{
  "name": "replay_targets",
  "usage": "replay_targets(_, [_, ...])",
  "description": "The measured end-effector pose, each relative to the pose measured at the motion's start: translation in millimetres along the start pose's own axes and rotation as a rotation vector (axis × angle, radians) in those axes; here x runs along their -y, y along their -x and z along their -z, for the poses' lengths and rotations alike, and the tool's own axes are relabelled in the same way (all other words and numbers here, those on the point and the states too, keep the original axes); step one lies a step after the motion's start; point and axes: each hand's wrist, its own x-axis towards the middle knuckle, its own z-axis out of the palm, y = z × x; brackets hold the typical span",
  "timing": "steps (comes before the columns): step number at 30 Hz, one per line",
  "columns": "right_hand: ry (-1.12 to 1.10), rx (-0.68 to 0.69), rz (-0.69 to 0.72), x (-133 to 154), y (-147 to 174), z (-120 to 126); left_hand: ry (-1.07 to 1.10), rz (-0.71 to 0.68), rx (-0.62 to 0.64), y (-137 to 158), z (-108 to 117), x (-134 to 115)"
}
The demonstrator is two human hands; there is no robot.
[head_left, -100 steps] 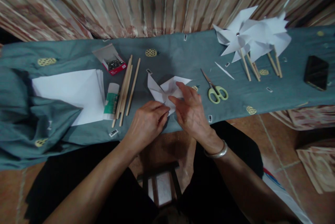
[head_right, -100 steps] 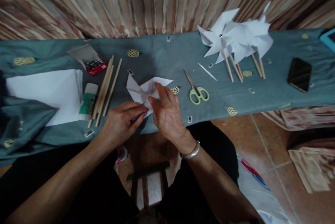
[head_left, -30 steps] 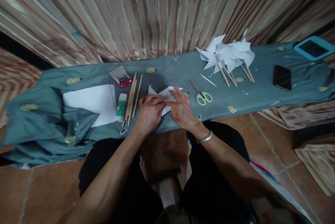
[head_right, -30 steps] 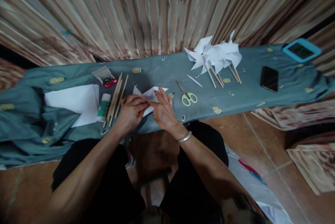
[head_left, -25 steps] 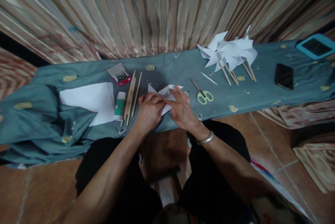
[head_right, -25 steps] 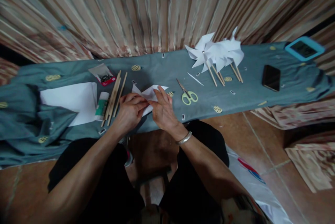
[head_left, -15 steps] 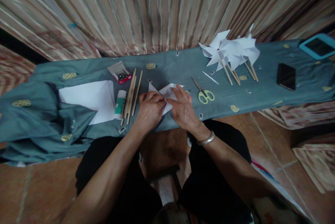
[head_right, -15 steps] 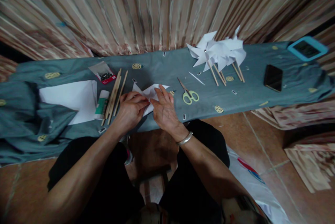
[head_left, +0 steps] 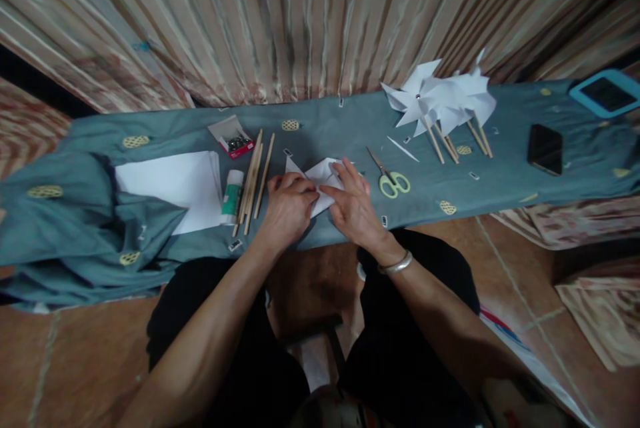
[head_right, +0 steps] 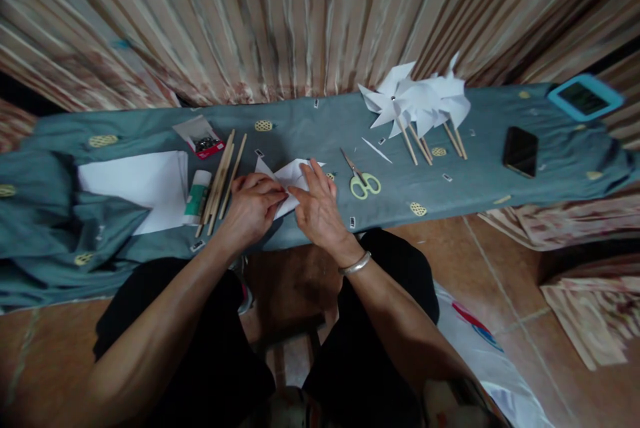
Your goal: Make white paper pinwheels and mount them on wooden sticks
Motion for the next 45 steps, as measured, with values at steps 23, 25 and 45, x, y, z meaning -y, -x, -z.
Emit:
replay_targets(23, [-0.002,0.097,-0.008,3,-5,5,0.055,0.008,-0.013,-1,-1,2])
replay_targets(25, [0.016,0.090,0.014,3,-5,5,0.050,0.005,-0.006,-1,0,2])
replay_targets(45, [0.056,0.037,0.091,2,-12,2,0.214,0.095,-0.174,4,5,12])
